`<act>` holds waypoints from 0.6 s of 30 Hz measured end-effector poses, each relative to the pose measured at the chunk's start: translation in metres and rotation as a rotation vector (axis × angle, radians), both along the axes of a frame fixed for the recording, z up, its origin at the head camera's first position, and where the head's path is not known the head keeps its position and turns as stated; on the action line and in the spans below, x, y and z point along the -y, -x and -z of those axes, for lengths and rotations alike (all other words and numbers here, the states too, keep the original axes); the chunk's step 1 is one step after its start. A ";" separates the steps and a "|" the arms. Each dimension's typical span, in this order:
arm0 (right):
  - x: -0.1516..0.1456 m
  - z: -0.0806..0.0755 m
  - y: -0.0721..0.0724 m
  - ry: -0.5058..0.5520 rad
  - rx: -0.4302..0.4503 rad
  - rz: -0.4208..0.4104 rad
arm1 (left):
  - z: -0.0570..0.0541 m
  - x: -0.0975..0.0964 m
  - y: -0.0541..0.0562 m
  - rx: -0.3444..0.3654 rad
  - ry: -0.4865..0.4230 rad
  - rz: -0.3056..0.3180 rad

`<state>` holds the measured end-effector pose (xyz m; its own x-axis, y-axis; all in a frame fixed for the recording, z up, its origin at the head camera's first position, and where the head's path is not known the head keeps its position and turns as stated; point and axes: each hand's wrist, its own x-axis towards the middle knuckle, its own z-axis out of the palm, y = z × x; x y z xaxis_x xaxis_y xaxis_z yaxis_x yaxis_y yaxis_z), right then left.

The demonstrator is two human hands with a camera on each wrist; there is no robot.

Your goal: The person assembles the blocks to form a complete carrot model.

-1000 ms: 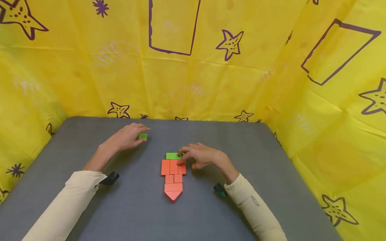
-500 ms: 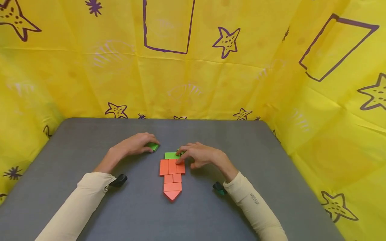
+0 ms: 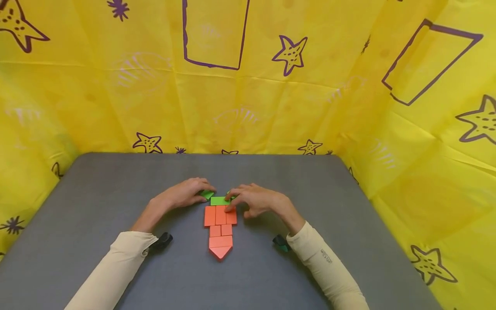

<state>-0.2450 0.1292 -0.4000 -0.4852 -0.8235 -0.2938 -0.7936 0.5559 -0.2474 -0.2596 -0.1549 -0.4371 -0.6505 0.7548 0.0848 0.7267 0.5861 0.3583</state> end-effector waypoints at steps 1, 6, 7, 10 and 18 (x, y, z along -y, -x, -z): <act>-0.001 0.000 0.000 -0.001 -0.004 0.000 | 0.001 -0.001 0.000 -0.004 -0.004 0.002; -0.003 0.001 -0.001 -0.002 -0.001 -0.001 | 0.001 -0.004 -0.001 0.006 -0.004 -0.008; -0.004 0.001 -0.001 -0.001 0.002 0.000 | 0.002 -0.005 -0.001 0.007 -0.004 -0.008; -0.004 0.002 -0.001 0.001 0.008 0.003 | 0.004 -0.006 -0.001 0.014 -0.006 -0.015; -0.002 0.002 0.000 -0.001 0.014 0.011 | 0.004 -0.006 -0.002 0.023 0.004 -0.033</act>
